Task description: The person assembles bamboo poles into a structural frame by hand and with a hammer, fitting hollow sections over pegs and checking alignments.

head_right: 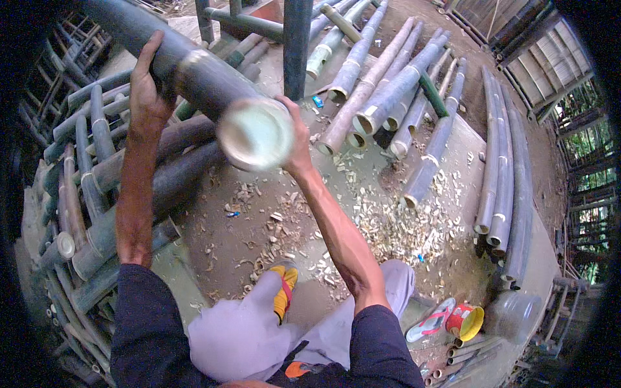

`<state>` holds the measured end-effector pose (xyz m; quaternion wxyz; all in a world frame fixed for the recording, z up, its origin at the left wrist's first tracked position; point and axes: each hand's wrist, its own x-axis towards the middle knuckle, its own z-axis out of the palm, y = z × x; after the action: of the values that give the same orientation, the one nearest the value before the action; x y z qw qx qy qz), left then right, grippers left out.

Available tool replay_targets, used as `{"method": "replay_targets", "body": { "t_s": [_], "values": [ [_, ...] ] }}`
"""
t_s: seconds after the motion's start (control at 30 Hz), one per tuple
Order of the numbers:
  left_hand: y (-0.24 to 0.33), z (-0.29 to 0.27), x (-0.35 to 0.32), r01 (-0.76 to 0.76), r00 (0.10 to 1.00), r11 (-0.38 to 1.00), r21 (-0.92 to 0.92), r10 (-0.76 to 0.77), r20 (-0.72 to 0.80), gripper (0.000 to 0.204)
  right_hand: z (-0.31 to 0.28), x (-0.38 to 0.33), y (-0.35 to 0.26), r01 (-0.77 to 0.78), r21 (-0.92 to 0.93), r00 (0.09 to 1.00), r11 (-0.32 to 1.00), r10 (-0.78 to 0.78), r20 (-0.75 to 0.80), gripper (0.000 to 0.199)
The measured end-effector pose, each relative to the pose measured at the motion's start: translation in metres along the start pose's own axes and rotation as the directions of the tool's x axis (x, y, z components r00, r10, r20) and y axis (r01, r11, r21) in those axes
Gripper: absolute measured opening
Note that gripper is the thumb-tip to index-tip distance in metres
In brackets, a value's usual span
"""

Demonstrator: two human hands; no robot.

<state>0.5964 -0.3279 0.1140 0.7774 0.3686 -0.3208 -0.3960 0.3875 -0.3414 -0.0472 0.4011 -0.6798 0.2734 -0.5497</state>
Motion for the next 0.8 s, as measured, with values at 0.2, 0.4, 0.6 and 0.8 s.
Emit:
{"method": "replay_targets", "body": {
  "t_s": [0.2, 0.4, 0.6, 0.8],
  "values": [
    [0.014, 0.009, -0.015, 0.081, 0.954, 0.954, -0.289, 0.010, 0.301, 0.051, -0.024, -0.079, -0.040, -0.109, 0.114, 0.987, 0.987, 0.122, -0.106, 0.075],
    [-0.005, 0.023, -0.067, 0.125, 0.930, 0.953, -0.277, -0.016, 0.368, 0.052, -0.048, -0.103, -0.057, -0.201, 0.104, 0.969, 0.974, 0.213, -0.124, 0.070],
    [-0.009, 0.086, -0.118, 0.116, 0.862, 0.950, -0.289, 0.048, 0.504, 0.060, -0.093, -0.130, -0.083, -0.358, 0.064, 0.931, 0.931, 0.362, -0.052, 0.065],
    [0.003, 0.171, -0.138, 0.379, 0.426, 0.831, -0.408, 0.235, 0.874, 0.066, -0.170, -0.171, -0.143, -0.631, -0.058, 0.759, 0.773, 0.631, 0.160, 0.060]
  ]
}}
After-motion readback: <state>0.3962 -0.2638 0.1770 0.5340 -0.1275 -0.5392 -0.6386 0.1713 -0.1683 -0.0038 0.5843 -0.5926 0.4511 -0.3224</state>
